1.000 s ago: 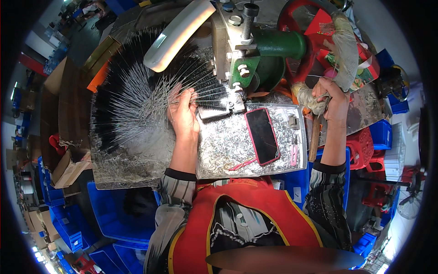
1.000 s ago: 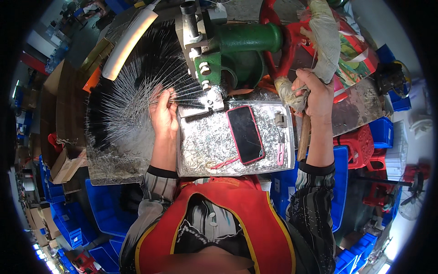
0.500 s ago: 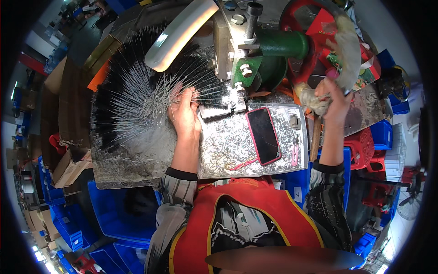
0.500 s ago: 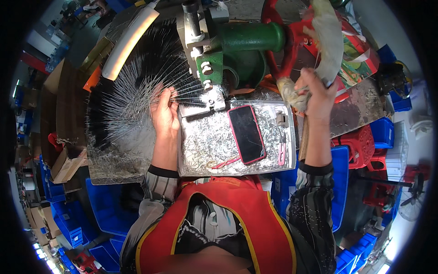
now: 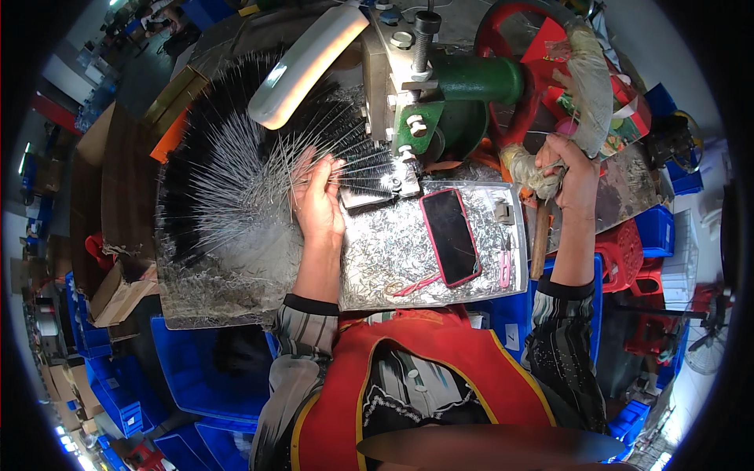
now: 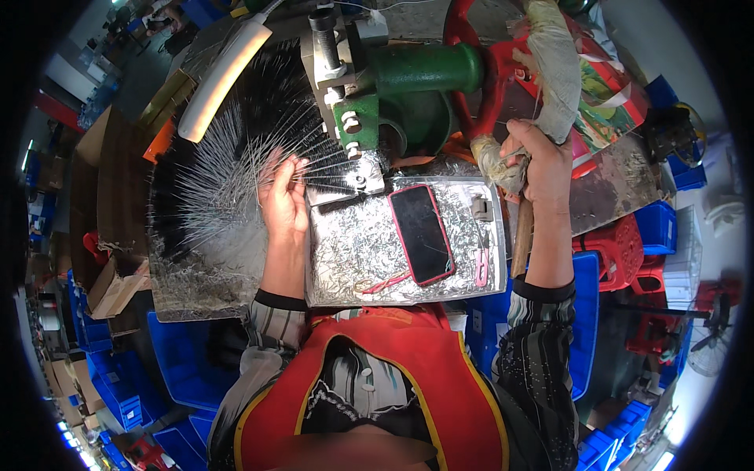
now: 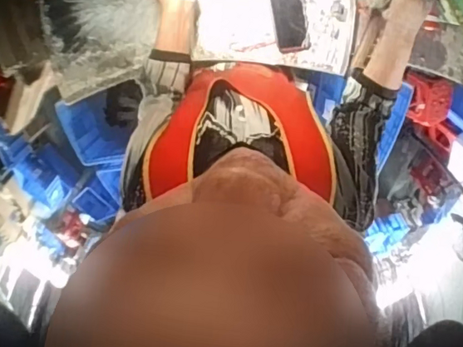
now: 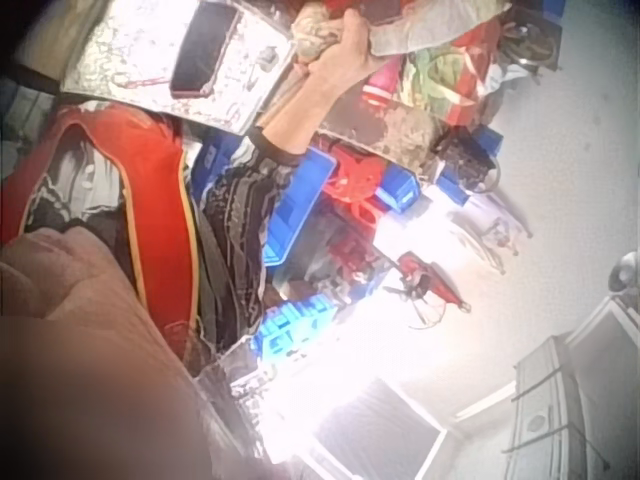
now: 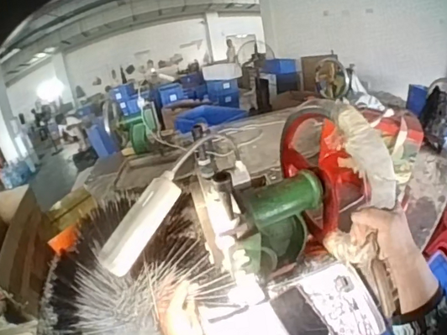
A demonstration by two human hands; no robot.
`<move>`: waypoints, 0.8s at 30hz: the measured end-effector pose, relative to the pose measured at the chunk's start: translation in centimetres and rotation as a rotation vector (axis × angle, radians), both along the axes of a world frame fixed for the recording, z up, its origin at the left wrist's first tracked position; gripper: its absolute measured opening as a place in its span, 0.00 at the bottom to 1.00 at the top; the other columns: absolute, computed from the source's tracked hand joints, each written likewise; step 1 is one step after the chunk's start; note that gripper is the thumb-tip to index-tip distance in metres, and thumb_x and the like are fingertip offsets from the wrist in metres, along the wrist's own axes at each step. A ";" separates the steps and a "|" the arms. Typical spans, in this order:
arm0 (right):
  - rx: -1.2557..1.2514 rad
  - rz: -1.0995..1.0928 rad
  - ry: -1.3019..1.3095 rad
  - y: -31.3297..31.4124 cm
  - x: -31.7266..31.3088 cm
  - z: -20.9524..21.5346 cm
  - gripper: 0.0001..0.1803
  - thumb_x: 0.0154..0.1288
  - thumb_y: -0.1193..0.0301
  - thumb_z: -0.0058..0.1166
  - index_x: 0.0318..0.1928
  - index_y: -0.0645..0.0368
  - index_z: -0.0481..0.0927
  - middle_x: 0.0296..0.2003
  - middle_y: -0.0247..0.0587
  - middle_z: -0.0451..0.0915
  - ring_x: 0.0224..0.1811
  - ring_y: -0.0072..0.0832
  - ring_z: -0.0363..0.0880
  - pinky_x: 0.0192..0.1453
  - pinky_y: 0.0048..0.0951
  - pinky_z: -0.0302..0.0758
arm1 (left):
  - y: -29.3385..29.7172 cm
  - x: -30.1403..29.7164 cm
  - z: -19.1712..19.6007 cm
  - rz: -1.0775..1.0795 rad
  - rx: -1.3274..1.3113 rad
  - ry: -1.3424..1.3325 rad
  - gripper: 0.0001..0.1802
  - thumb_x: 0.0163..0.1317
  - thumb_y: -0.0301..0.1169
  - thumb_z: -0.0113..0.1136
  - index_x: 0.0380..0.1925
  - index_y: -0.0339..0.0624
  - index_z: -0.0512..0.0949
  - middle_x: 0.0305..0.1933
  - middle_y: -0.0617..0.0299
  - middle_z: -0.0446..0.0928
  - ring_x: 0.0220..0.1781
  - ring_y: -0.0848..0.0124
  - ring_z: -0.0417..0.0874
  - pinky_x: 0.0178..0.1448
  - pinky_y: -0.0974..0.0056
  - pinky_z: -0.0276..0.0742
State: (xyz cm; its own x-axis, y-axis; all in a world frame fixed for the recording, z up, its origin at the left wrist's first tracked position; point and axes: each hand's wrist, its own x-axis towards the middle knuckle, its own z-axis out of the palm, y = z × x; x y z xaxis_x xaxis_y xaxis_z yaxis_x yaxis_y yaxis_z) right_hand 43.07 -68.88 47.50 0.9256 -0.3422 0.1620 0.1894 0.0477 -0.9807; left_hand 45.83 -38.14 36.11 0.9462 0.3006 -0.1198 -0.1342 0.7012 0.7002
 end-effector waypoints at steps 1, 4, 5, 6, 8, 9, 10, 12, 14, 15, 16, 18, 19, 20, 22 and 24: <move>0.008 -0.002 0.001 -0.1 -0.1 -0.2 0.07 0.48 0.73 0.53 0.21 0.65 0.74 0.13 0.40 0.71 0.14 0.25 0.67 0.20 0.23 0.63 | -0.1 0.0 0.1 0.011 -0.006 0.006 0.21 0.55 0.19 0.52 0.50 0.33 0.64 0.38 0.53 0.74 0.37 0.67 0.77 0.45 0.69 0.73; 0.013 -0.013 -0.024 -0.4 0.1 -1.2 0.07 0.47 0.73 0.53 0.21 0.66 0.74 0.13 0.40 0.71 0.14 0.25 0.67 0.20 0.23 0.63 | -0.2 0.0 -0.2 0.032 -0.023 -0.018 0.20 0.55 0.19 0.51 0.50 0.32 0.64 0.39 0.52 0.73 0.38 0.66 0.77 0.46 0.68 0.73; 0.012 -0.021 -0.050 -0.3 0.2 -1.5 0.06 0.47 0.74 0.53 0.21 0.66 0.74 0.13 0.40 0.71 0.14 0.25 0.67 0.20 0.23 0.63 | -0.1 0.0 -0.2 0.034 -0.023 -0.017 0.20 0.55 0.19 0.51 0.50 0.32 0.64 0.39 0.52 0.73 0.38 0.66 0.77 0.46 0.68 0.73; 0.012 -0.019 -0.049 -0.2 0.2 -1.4 0.06 0.47 0.74 0.53 0.21 0.66 0.74 0.13 0.40 0.71 0.14 0.25 0.67 0.20 0.23 0.63 | 0.0 -0.1 -0.2 0.042 -0.033 -0.027 0.20 0.55 0.19 0.51 0.49 0.32 0.64 0.40 0.52 0.73 0.38 0.66 0.77 0.46 0.68 0.73; 0.008 0.013 -0.076 0.0 0.2 -1.3 0.06 0.47 0.74 0.52 0.21 0.66 0.74 0.13 0.40 0.71 0.14 0.26 0.68 0.21 0.24 0.63 | 0.1 -0.2 -0.2 0.050 -0.043 -0.036 0.20 0.55 0.19 0.51 0.49 0.32 0.64 0.40 0.52 0.73 0.38 0.65 0.77 0.46 0.68 0.73; 0.007 0.013 -0.076 -0.1 0.2 -1.4 0.06 0.47 0.74 0.52 0.21 0.66 0.74 0.13 0.40 0.71 0.14 0.26 0.68 0.21 0.24 0.63 | 0.1 -0.2 -0.2 0.050 -0.048 -0.041 0.20 0.55 0.19 0.51 0.49 0.32 0.64 0.40 0.52 0.73 0.39 0.65 0.77 0.46 0.68 0.73; 0.008 0.020 -0.081 -0.2 0.2 -1.5 0.06 0.47 0.75 0.52 0.20 0.66 0.74 0.13 0.40 0.71 0.15 0.26 0.68 0.21 0.24 0.64 | 0.1 -0.3 -0.2 0.051 -0.053 -0.047 0.20 0.55 0.19 0.51 0.49 0.31 0.64 0.40 0.52 0.73 0.39 0.65 0.77 0.47 0.67 0.73; 0.007 0.029 -0.086 -0.4 0.3 -1.6 0.06 0.47 0.75 0.52 0.20 0.66 0.74 0.13 0.40 0.71 0.15 0.26 0.68 0.22 0.24 0.64 | 0.1 -0.3 -0.1 0.053 -0.067 -0.052 0.19 0.55 0.19 0.51 0.48 0.32 0.65 0.41 0.52 0.73 0.39 0.64 0.77 0.47 0.66 0.74; 0.002 0.045 -0.100 -0.5 0.2 -1.7 0.06 0.47 0.75 0.52 0.20 0.66 0.74 0.13 0.40 0.71 0.15 0.27 0.69 0.22 0.24 0.64 | 0.2 -0.2 -0.2 0.056 -0.079 -0.057 0.19 0.55 0.19 0.51 0.48 0.32 0.65 0.41 0.52 0.72 0.39 0.64 0.77 0.47 0.66 0.74; 0.003 0.046 -0.099 -0.4 0.2 -1.7 0.06 0.47 0.75 0.52 0.20 0.66 0.74 0.13 0.40 0.71 0.15 0.27 0.69 0.22 0.24 0.64 | 0.2 -0.1 -0.4 0.065 -0.075 -0.049 0.18 0.55 0.19 0.51 0.48 0.32 0.65 0.41 0.52 0.72 0.40 0.64 0.77 0.47 0.65 0.74; 0.001 0.037 -0.090 -0.4 0.2 -1.7 0.06 0.47 0.75 0.52 0.19 0.66 0.74 0.13 0.40 0.70 0.15 0.27 0.69 0.22 0.25 0.65 | 0.2 0.0 -0.5 0.075 -0.072 -0.041 0.18 0.55 0.19 0.50 0.47 0.32 0.66 0.41 0.52 0.72 0.40 0.64 0.77 0.47 0.64 0.74; -0.003 0.027 -0.079 -0.4 0.2 -1.6 0.06 0.47 0.75 0.52 0.19 0.66 0.74 0.13 0.40 0.70 0.15 0.27 0.69 0.23 0.25 0.65 | 0.1 -0.1 -0.2 0.073 -0.070 -0.031 0.18 0.55 0.18 0.50 0.47 0.32 0.65 0.41 0.52 0.72 0.40 0.63 0.77 0.47 0.64 0.74; -0.017 0.033 -0.093 -0.5 0.3 -1.7 0.06 0.47 0.75 0.52 0.19 0.66 0.74 0.13 0.40 0.70 0.15 0.27 0.69 0.22 0.25 0.65 | 0.1 -0.1 -0.1 0.071 -0.067 -0.021 0.18 0.55 0.18 0.50 0.48 0.32 0.65 0.41 0.52 0.72 0.40 0.63 0.77 0.47 0.64 0.75; -0.029 0.038 -0.108 -0.6 0.3 -1.8 0.07 0.48 0.75 0.52 0.20 0.66 0.74 0.13 0.40 0.71 0.15 0.27 0.69 0.22 0.25 0.65 | 0.1 -0.1 0.0 0.070 -0.067 -0.021 0.18 0.55 0.18 0.50 0.48 0.32 0.65 0.41 0.52 0.72 0.40 0.63 0.77 0.47 0.64 0.75; -0.021 0.039 -0.092 -0.8 0.3 -1.8 0.07 0.48 0.74 0.52 0.20 0.66 0.74 0.14 0.40 0.71 0.15 0.27 0.69 0.22 0.25 0.64 | 0.1 -0.2 0.2 0.057 -0.065 -0.009 0.19 0.54 0.19 0.51 0.48 0.32 0.65 0.41 0.52 0.72 0.40 0.63 0.77 0.47 0.64 0.74; -0.012 0.043 -0.077 -0.8 0.2 -1.8 0.07 0.48 0.74 0.52 0.21 0.66 0.74 0.14 0.40 0.71 0.15 0.26 0.69 0.22 0.25 0.64 | 0.2 -0.1 0.4 0.055 -0.064 -0.006 0.19 0.54 0.19 0.51 0.48 0.32 0.65 0.41 0.52 0.72 0.40 0.63 0.77 0.47 0.64 0.74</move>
State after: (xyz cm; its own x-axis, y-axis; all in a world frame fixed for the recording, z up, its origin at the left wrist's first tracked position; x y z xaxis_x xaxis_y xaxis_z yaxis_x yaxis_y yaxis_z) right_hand 43.32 -69.64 45.71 0.9240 -0.2999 0.2372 0.2623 0.0459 -0.9639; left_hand 45.70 -37.99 36.48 0.9292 0.3439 -0.1351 -0.1773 0.7358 0.6536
